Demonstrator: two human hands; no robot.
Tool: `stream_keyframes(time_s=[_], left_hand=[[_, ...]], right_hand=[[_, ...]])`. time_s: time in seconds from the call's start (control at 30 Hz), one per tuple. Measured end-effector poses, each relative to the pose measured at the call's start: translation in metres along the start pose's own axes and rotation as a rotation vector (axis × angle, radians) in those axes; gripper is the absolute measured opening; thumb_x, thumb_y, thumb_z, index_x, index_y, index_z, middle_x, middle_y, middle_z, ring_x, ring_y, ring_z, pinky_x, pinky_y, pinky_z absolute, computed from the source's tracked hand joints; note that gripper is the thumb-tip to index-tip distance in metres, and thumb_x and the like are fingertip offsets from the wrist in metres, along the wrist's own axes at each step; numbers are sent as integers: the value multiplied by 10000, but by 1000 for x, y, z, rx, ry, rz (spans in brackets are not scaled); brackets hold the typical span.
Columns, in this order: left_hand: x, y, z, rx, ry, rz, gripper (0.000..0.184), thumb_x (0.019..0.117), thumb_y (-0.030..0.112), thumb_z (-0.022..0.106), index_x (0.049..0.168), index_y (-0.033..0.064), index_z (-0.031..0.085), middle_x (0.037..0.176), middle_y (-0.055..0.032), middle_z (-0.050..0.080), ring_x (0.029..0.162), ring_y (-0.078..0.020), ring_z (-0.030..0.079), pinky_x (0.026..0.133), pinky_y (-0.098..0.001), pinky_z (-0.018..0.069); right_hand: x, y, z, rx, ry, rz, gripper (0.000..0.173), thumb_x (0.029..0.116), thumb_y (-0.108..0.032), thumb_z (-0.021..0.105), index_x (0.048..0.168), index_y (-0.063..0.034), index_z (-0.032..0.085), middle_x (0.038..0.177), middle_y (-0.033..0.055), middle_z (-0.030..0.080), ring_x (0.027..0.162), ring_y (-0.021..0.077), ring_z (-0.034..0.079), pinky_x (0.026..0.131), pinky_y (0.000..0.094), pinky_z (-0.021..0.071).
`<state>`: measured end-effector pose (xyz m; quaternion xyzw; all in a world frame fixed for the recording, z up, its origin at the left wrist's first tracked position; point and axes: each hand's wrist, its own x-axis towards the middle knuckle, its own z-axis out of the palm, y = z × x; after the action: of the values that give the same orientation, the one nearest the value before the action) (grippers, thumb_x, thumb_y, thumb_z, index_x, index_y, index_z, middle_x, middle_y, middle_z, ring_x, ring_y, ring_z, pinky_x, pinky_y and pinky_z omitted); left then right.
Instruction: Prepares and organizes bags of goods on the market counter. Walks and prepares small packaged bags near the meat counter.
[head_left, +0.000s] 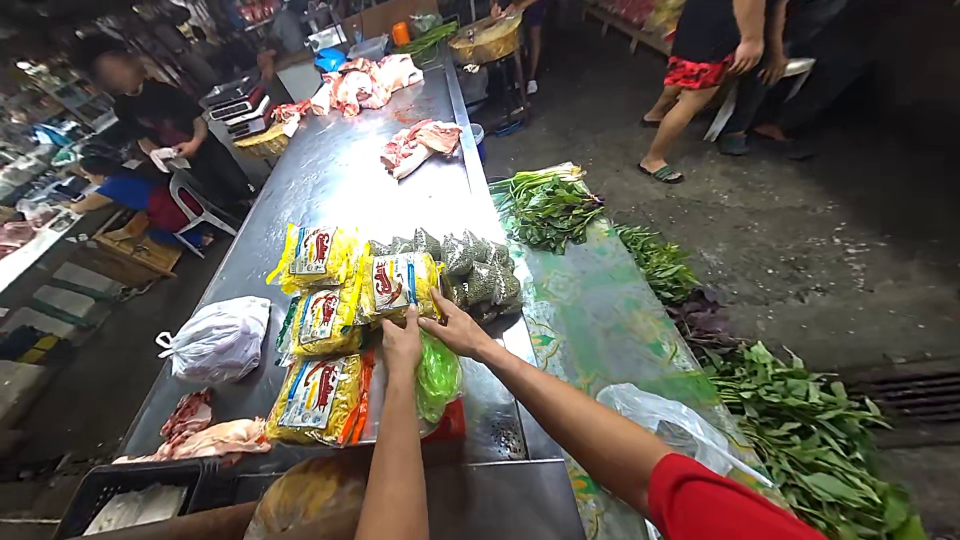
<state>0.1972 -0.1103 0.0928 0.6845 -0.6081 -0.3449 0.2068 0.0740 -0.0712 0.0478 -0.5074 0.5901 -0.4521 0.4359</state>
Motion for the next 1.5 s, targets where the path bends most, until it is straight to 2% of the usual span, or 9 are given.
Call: stream_keyframes(time_s=[0.37,0.5,0.63,0.73,0.87,0.97,1.17,1.33,1.5], left_hand=[[-30,-44,-7,-313,50,133,741,1041,317,606,1594,-25,250,1456,-236,564,1348,-300,566,1157,-461,427],[-101,-54,19,-437,218,439,388,996,142,532,1320,-68,563,1074,-115,705,890,-80,688,780,-251,579],[-153,-61,95,-412,80,655,304,971,117,595,1218,-50,654,933,-74,717,595,-16,574,538,-193,511],[-179,-55,132,-408,-23,748,277,962,144,625,1187,-4,692,889,-27,712,521,10,497,474,-156,448],[-198,-63,142,-214,-164,814,313,993,301,602,1158,70,735,981,-16,742,825,-82,684,756,-276,593],[-210,-88,147,-78,-228,896,335,987,364,608,1156,120,764,1200,-70,725,1135,-236,654,989,-419,528],[-258,-128,170,-24,-279,802,450,872,260,759,1280,77,708,1341,-151,658,1242,-320,620,1058,-483,508],[-325,-141,182,-35,-461,401,321,889,55,627,1196,2,702,1196,-138,713,1114,-212,690,994,-408,564],[-365,-123,214,-108,-530,397,356,884,-36,540,1091,122,783,1305,-100,678,1229,-208,633,1050,-396,527]], right_hand=[[-135,76,-7,242,101,-72,500,1009,-212,579,1454,11,522,1334,123,672,1204,162,666,1075,338,532],[-222,119,-49,395,-153,221,642,965,-357,668,1500,-60,472,1278,116,701,1115,245,712,991,433,587],[-259,126,-69,539,-427,416,954,856,-366,792,1618,-147,262,1369,162,619,1133,334,691,931,528,602],[-261,118,-64,560,-285,288,575,887,-267,761,1390,-87,550,1202,88,708,1047,213,712,898,441,613],[-252,104,-67,578,36,263,360,916,-136,697,1264,-54,656,1115,64,732,1004,157,712,905,380,607],[-254,108,-81,659,149,370,466,867,-30,673,1319,-6,558,1114,131,702,957,207,714,837,395,620],[-304,132,-121,942,-296,456,623,946,-227,623,1501,-50,402,1330,135,631,1158,242,661,1016,444,549],[-367,151,-163,356,-590,430,575,1013,-240,629,1521,-29,461,1377,134,643,1201,186,659,1055,373,530],[-406,177,-210,-489,152,292,647,877,-425,772,1381,-55,604,1270,196,644,1158,345,632,976,540,535]])
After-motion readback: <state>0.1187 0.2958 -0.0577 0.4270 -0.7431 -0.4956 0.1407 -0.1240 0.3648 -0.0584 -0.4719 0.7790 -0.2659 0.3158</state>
